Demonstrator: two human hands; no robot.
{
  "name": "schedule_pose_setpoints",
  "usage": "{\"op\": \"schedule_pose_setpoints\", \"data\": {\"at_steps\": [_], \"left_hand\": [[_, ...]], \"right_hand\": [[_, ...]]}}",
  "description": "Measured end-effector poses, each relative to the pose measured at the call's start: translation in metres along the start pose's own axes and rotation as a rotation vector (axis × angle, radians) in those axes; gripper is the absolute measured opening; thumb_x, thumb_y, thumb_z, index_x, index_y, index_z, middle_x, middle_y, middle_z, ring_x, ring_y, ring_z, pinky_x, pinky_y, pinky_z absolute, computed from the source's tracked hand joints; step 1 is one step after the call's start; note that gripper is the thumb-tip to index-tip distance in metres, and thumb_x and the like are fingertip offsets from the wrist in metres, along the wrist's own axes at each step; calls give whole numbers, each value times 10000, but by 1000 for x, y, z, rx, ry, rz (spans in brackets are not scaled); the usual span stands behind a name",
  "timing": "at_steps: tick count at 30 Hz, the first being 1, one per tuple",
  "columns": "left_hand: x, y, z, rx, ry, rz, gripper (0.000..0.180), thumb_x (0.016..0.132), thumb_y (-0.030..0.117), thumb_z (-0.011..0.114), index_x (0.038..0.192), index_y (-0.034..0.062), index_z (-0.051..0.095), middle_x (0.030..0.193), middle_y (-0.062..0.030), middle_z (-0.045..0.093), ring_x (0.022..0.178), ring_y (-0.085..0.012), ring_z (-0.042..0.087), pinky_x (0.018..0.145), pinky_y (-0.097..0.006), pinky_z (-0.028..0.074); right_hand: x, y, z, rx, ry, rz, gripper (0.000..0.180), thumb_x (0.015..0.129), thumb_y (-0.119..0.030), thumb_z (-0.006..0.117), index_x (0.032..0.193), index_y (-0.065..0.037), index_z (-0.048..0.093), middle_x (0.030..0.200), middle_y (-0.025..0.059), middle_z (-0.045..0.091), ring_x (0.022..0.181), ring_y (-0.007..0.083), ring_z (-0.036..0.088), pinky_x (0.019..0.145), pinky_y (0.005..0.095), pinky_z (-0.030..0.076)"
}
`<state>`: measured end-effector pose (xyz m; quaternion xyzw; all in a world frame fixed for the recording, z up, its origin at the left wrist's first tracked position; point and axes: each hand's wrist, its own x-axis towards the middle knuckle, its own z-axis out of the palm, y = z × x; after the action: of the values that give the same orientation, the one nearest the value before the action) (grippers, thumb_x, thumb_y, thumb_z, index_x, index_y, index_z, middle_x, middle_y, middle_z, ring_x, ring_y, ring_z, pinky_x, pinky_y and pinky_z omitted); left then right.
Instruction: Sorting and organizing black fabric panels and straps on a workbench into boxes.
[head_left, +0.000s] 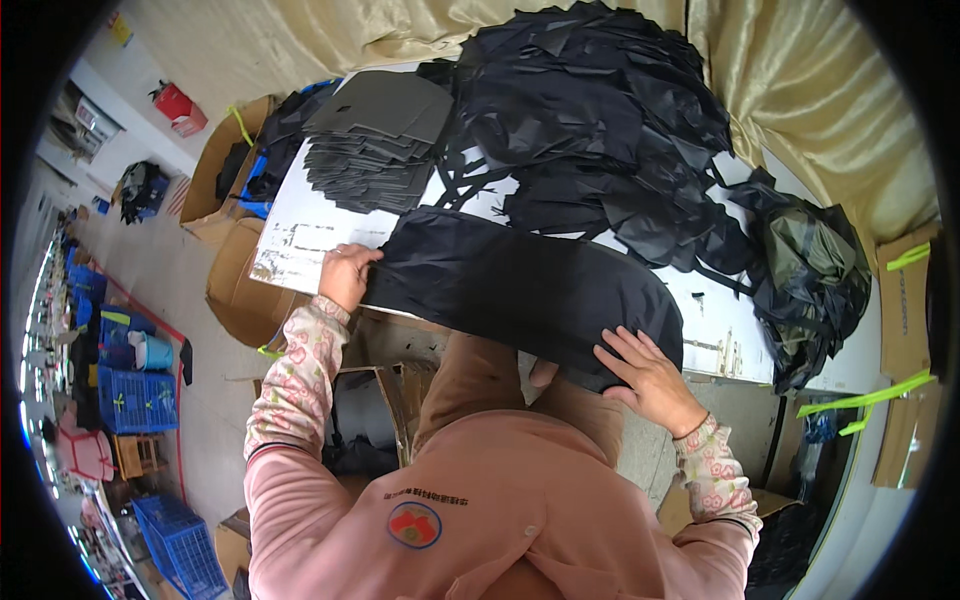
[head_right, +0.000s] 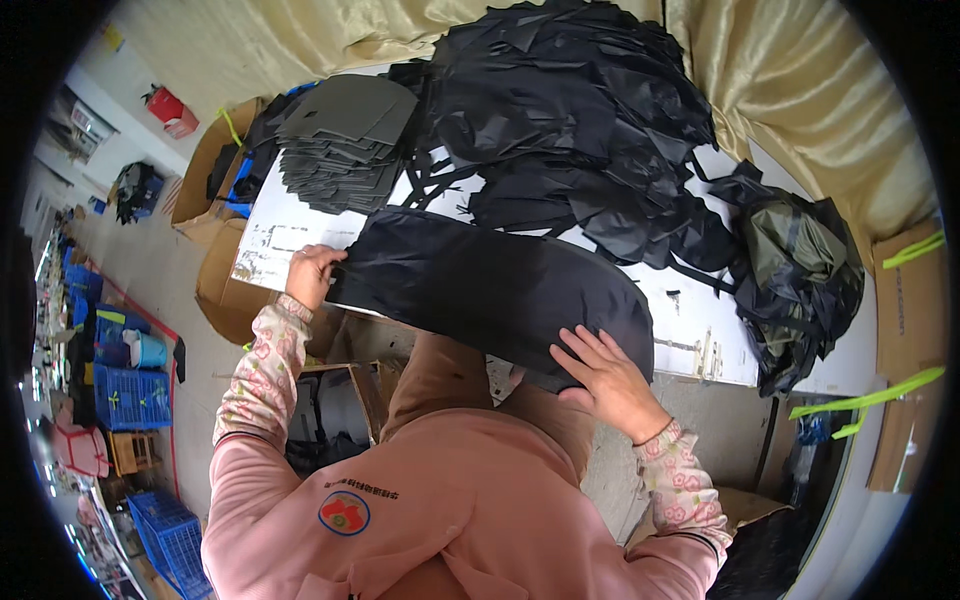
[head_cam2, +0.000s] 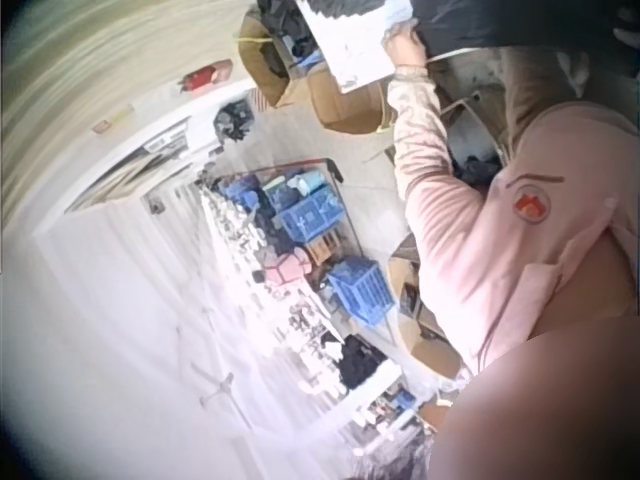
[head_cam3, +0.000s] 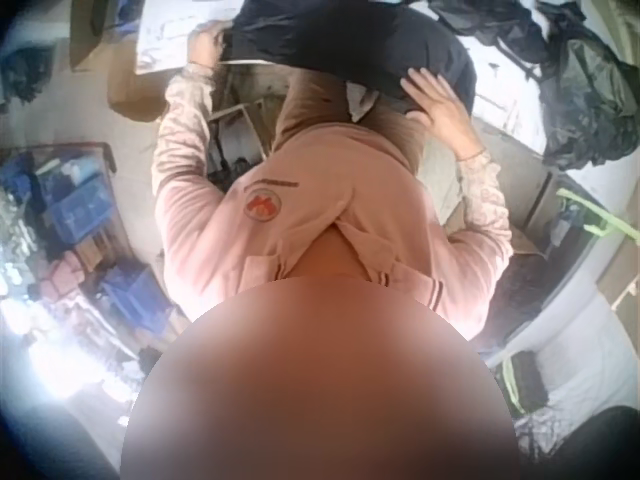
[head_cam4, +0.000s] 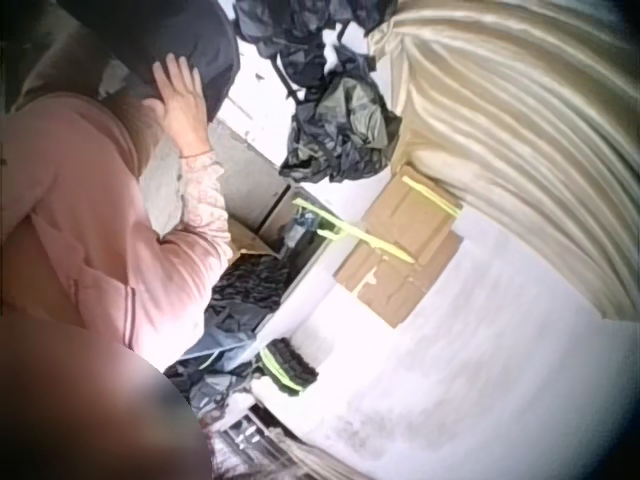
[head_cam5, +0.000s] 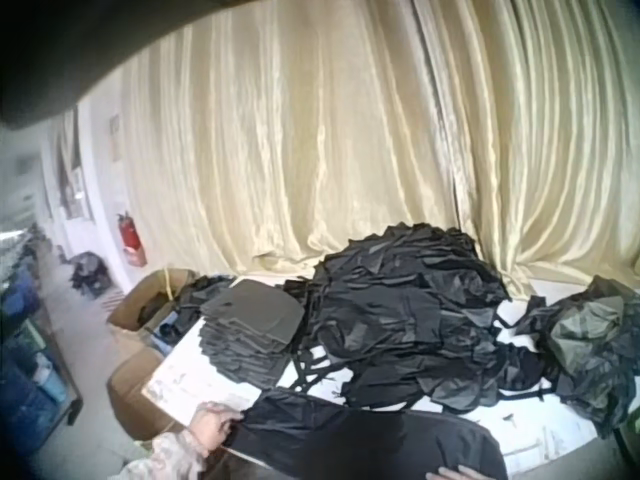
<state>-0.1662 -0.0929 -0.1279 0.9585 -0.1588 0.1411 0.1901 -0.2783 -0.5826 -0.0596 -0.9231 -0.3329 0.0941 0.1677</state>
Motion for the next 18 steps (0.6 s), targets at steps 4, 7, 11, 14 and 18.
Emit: {"op": "schedule_pose_setpoints", "data": {"at_steps": [4, 7, 11, 14, 18], "left_hand": [[11, -15, -17, 43, 133, -60, 377, 663, -108, 540, 962, 64, 693, 974, -119, 669, 937, -333, 601, 857, -412, 465], [36, 37, -52, -2, 266, 88, 445, 646, -98, 498, 1021, 58, 677, 1054, -122, 651, 1001, -327, 583, 920, -419, 446], [70, 114, -59, -107, 277, 486, 450, 629, -57, 482, 1016, 61, 680, 1016, -99, 648, 998, -306, 596, 972, -456, 405], [87, 159, -51, -247, 204, 632, 450, 652, -41, 560, 1062, 107, 674, 1089, -45, 632, 1039, -265, 587, 966, -456, 406], [138, 114, -69, -144, 325, 371, 481, 675, -59, 617, 1136, 74, 582, 1087, -141, 595, 1098, -348, 532, 1003, -449, 381]], "right_hand": [[9, 3, -12, 21, -28, -1, 641, 775, -321, 703, 1338, -90, 502, 1413, 147, 443, 1334, 309, 386, 1105, 457, 298], [37, 7, -37, 113, -39, -41, 613, 808, -276, 693, 1347, -70, 486, 1390, 166, 465, 1331, 322, 390, 1092, 440, 317], [129, -39, -43, 932, 279, -119, 637, 851, -66, 660, 1413, -30, 362, 1375, 170, 485, 1331, 269, 406, 1056, 323, 344], [181, -56, -21, 1411, 239, -120, 594, 850, 78, 595, 1389, -14, 365, 1242, 103, 531, 1092, 174, 559, 945, 276, 430], [190, -49, -13, 1416, 279, 12, 431, 864, 73, 577, 1274, 9, 464, 860, 57, 636, 842, 126, 635, 791, 225, 477]]}}
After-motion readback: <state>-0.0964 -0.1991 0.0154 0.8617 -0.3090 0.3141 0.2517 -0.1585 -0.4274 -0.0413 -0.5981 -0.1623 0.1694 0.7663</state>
